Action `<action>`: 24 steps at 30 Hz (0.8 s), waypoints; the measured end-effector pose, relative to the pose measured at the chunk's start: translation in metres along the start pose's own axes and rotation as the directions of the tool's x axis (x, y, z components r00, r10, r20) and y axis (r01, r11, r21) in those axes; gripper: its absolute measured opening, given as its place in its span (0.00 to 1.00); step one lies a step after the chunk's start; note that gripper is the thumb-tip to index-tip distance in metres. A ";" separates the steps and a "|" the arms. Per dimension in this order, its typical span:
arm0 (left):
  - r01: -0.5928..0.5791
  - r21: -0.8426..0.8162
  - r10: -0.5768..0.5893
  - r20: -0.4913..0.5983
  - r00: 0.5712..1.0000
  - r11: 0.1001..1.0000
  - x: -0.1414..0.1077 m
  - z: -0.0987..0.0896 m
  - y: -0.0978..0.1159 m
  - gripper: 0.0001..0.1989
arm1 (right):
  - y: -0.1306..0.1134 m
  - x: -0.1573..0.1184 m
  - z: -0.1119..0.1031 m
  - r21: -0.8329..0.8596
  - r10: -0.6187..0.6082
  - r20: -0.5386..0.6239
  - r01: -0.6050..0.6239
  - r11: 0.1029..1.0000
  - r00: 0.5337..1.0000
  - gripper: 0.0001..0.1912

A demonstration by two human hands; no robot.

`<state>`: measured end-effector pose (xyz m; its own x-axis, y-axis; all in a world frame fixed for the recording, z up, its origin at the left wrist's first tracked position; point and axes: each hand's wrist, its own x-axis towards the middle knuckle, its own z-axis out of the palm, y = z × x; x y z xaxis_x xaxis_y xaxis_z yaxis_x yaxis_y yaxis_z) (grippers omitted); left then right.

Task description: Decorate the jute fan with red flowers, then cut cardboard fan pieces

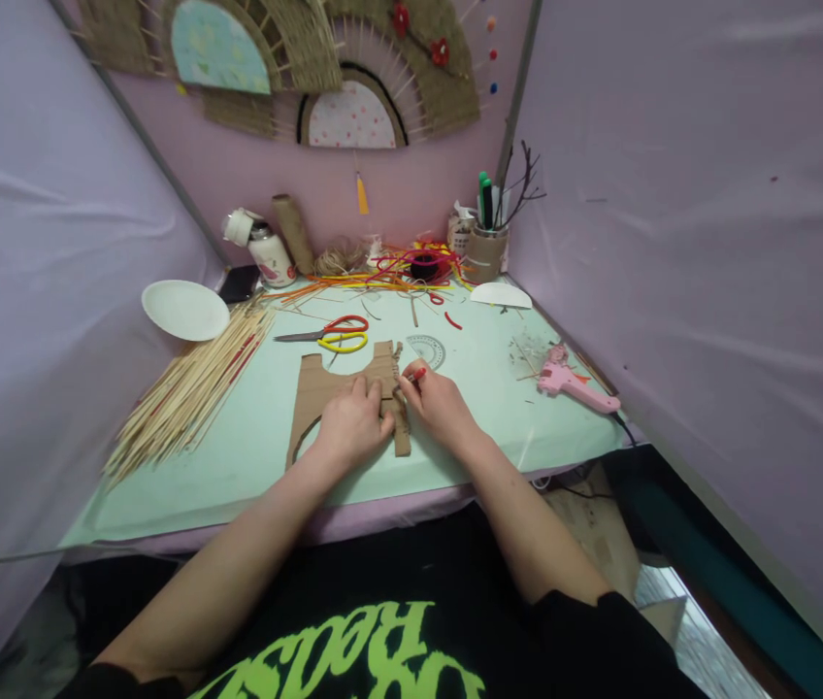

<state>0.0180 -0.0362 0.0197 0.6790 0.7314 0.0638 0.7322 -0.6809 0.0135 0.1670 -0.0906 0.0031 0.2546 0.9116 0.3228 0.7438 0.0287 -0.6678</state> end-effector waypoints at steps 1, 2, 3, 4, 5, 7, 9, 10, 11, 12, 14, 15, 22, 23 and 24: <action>-0.002 0.001 0.002 -0.003 1.000 1.000 0.000 0.000 0.000 0.22 | 0.000 -0.001 0.000 -0.010 -0.007 -0.002 0.007 1.000 1.000 0.10; -0.004 0.002 0.004 -0.007 1.000 1.000 0.000 0.000 0.000 0.22 | -0.001 -0.002 0.000 -0.021 -0.014 -0.006 0.013 1.000 1.000 0.10; -0.006 0.005 0.006 -0.012 1.000 1.000 0.000 0.000 0.000 0.21 | -0.002 -0.002 -0.001 -0.031 -0.021 -0.008 0.020 0.999 1.000 0.11; -0.008 0.006 0.008 -0.013 1.000 1.000 0.000 0.000 0.000 0.21 | -0.002 -0.003 -0.001 -0.039 -0.026 -0.010 0.026 0.999 1.000 0.11; -0.009 0.007 0.009 -0.012 1.000 1.000 0.000 -0.001 0.001 0.21 | -0.003 -0.004 -0.001 -0.044 -0.029 -0.011 0.029 0.999 1.000 0.11; -0.008 0.004 0.008 -0.007 1.000 1.000 0.000 -0.001 0.001 0.21 | -0.004 -0.005 -0.001 -0.054 -0.032 -0.011 0.032 0.998 0.999 0.11; -0.006 -0.001 0.006 -0.005 1.000 1.000 0.000 -0.002 0.001 0.21 | -0.005 -0.006 -0.002 -0.065 -0.035 -0.009 0.034 0.997 0.999 0.12; -0.004 -0.003 0.004 -0.006 1.000 1.000 0.000 -0.002 0.002 0.21 | -0.006 -0.006 -0.002 -0.070 -0.036 -0.009 0.036 0.997 0.999 0.12; -0.002 -0.002 0.002 -0.005 1.000 1.000 0.000 -0.002 0.002 0.21 | -0.006 -0.006 -0.002 -0.073 -0.036 -0.009 0.035 0.997 0.999 0.12; -0.001 -0.001 0.001 -0.004 1.000 1.000 0.000 -0.002 0.002 0.21 | -0.006 -0.007 -0.002 -0.076 -0.035 -0.007 0.034 0.996 0.999 0.12; -0.001 0.005 0.001 -0.001 1.000 1.000 0.000 -0.003 0.002 0.21 | -0.007 -0.007 -0.002 -0.083 -0.033 -0.004 0.033 0.996 0.999 0.12; -0.002 0.008 0.002 -0.002 1.000 1.000 0.000 -0.003 0.002 0.21 | -0.007 -0.007 -0.002 -0.087 -0.034 -0.004 0.033 0.996 0.999 0.12; 0.002 0.014 -0.002 -0.006 1.000 1.000 -0.001 -0.003 0.002 0.21 | -0.006 -0.006 -0.001 -0.082 -0.046 -0.007 0.045 0.996 0.999 0.11; 0.000 0.013 0.000 -0.008 1.000 1.000 -0.001 -0.003 0.002 0.21 | -0.006 -0.006 -0.001 -0.074 -0.050 -0.008 0.049 0.996 0.999 0.11; -0.003 0.013 0.003 -0.010 1.000 1.000 -0.001 -0.002 0.002 0.21 | -0.006 -0.007 -0.001 -0.062 -0.055 -0.016 0.054 0.997 0.998 0.11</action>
<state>0.0187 -0.0380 0.0221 0.6804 0.7291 0.0735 0.7311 -0.6823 0.0005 0.1616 -0.0972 0.0056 0.2236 0.9018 0.3698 0.7934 0.0520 -0.6065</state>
